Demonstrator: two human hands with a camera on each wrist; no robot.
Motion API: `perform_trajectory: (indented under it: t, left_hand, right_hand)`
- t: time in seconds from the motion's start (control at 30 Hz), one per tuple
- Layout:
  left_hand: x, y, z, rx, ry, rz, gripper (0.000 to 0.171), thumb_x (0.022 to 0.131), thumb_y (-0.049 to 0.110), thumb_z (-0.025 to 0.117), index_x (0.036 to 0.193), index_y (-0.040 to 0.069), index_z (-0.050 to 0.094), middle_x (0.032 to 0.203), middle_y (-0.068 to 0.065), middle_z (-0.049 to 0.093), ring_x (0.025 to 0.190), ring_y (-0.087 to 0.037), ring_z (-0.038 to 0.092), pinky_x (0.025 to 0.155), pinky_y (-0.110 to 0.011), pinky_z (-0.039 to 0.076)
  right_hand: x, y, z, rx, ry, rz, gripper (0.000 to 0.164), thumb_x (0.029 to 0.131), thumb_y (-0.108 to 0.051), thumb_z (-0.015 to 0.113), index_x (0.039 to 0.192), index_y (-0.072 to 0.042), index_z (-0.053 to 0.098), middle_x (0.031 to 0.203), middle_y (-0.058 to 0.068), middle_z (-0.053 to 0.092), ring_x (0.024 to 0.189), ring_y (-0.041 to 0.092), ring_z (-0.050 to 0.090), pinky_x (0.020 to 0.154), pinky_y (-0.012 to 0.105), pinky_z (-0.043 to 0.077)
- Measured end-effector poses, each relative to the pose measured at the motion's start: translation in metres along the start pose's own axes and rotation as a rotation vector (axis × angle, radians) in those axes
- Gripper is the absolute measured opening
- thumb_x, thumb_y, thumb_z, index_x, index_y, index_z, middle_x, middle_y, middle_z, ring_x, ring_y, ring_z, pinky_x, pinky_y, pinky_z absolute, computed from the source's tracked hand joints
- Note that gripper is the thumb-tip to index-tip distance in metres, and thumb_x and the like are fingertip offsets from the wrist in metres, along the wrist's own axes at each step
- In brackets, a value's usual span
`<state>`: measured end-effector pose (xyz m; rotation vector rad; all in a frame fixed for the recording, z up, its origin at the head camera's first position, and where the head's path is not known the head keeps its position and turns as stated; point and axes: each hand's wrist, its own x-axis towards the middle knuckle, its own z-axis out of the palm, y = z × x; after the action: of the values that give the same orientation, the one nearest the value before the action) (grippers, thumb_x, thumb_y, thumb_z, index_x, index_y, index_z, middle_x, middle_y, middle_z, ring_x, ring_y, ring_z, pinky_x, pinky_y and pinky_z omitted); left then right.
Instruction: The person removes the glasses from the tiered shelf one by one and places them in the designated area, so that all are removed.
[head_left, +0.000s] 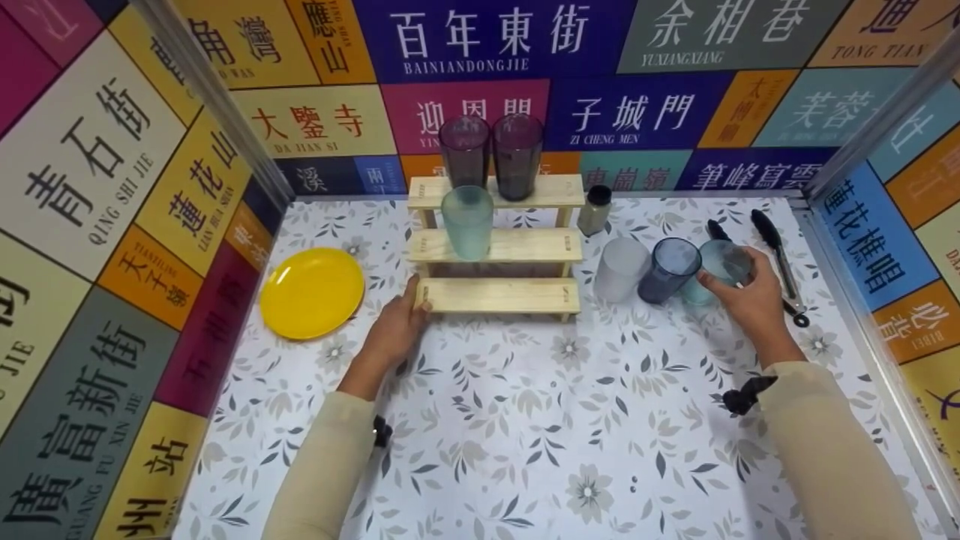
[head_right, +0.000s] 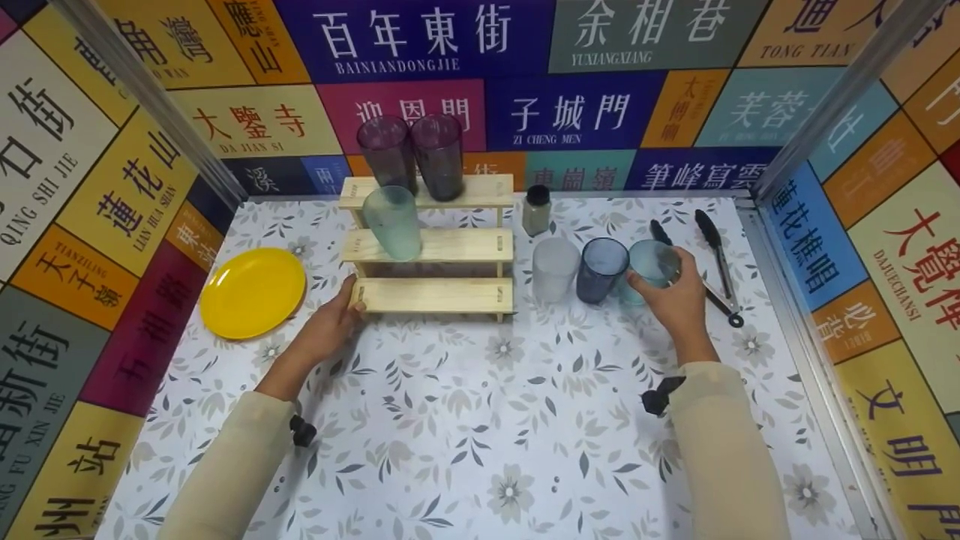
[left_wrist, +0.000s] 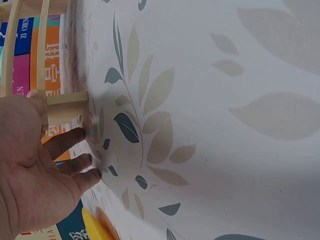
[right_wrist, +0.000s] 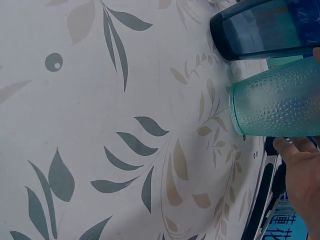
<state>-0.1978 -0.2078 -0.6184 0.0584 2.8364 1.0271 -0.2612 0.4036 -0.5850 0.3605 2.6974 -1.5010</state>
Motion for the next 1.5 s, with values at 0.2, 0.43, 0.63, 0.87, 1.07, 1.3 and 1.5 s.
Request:
perform_trajectory:
  t: [0.2,0.43,0.63,0.87,1.07,1.3,1.5]
  left_hand:
    - [0.000,0.001,0.000,0.013,0.004,0.019,0.071,0.120,0.041,0.046,0.178,0.011,0.019,0.150,-0.037,0.059,0.144,-0.051,0.058,0.122,-0.064,0.044]
    - [-0.001,0.002,0.000,0.008,-0.010,-0.002,0.072,0.120,0.045,0.043,0.179,0.015,0.016,0.155,-0.035,0.057,0.147,-0.050,0.056,0.123,-0.064,0.043]
    - [0.000,0.000,0.001,0.007,-0.021,-0.011,0.072,0.120,0.045,0.042,0.179,0.014,0.014,0.157,-0.035,0.055,0.149,-0.050,0.054,0.125,-0.064,0.041]
    - [0.000,0.001,-0.001,0.014,-0.023,-0.009,0.072,0.120,0.045,0.042,0.179,0.015,0.016,0.160,-0.035,0.054,0.151,-0.050,0.052,0.126,-0.063,0.041]
    - [0.001,0.001,0.000,0.014,-0.018,0.014,0.071,0.120,0.043,0.043,0.179,0.014,0.016,0.154,-0.036,0.057,0.147,-0.050,0.056,0.123,-0.064,0.043]
    - [0.000,0.003,-0.002,0.004,-0.024,0.012,0.072,0.120,0.043,0.045,0.179,0.014,0.015,0.154,-0.037,0.057,0.146,-0.051,0.057,0.123,-0.064,0.043]
    - [0.000,0.002,-0.001,0.003,-0.007,0.014,0.072,0.120,0.042,0.046,0.179,0.012,0.017,0.153,-0.037,0.058,0.145,-0.051,0.057,0.122,-0.064,0.044]
  right_hand:
    - [-0.002,-0.002,-0.002,-0.049,-0.021,-0.014,0.119,0.092,-0.068,0.081,0.178,-0.017,0.017,0.182,0.022,0.024,0.167,0.050,0.026,0.130,0.070,0.029]
    - [-0.003,-0.002,-0.002,-0.063,-0.027,-0.019,0.119,0.093,-0.068,0.080,0.178,-0.014,0.016,0.181,0.024,0.025,0.165,0.051,0.029,0.130,0.070,0.029]
    - [-0.005,-0.002,-0.004,-0.041,-0.053,0.002,0.122,0.094,-0.067,0.080,0.179,-0.019,0.008,0.186,0.022,0.009,0.170,0.050,0.017,0.132,0.070,0.025]
    - [-0.007,-0.003,-0.008,-0.030,-0.037,-0.035,0.114,0.098,-0.059,0.079,0.180,-0.024,0.008,0.187,0.017,0.011,0.171,0.048,0.017,0.133,0.067,0.027]
    - [-0.009,-0.010,-0.014,-0.039,0.009,-0.130,0.108,0.100,-0.056,0.078,0.180,-0.023,0.013,0.184,0.010,0.027,0.171,0.036,0.024,0.137,0.057,0.024]
    - [-0.016,-0.024,-0.016,-0.077,0.069,-0.211,0.097,0.103,-0.054,0.075,0.179,-0.030,0.019,0.185,0.002,0.028,0.173,0.032,0.019,0.138,0.064,0.016]
    - [-0.021,-0.045,-0.008,-0.110,0.116,-0.274,0.094,0.099,-0.055,0.079,0.176,-0.030,0.031,0.182,0.001,0.035,0.171,0.032,0.026,0.136,0.067,0.020]
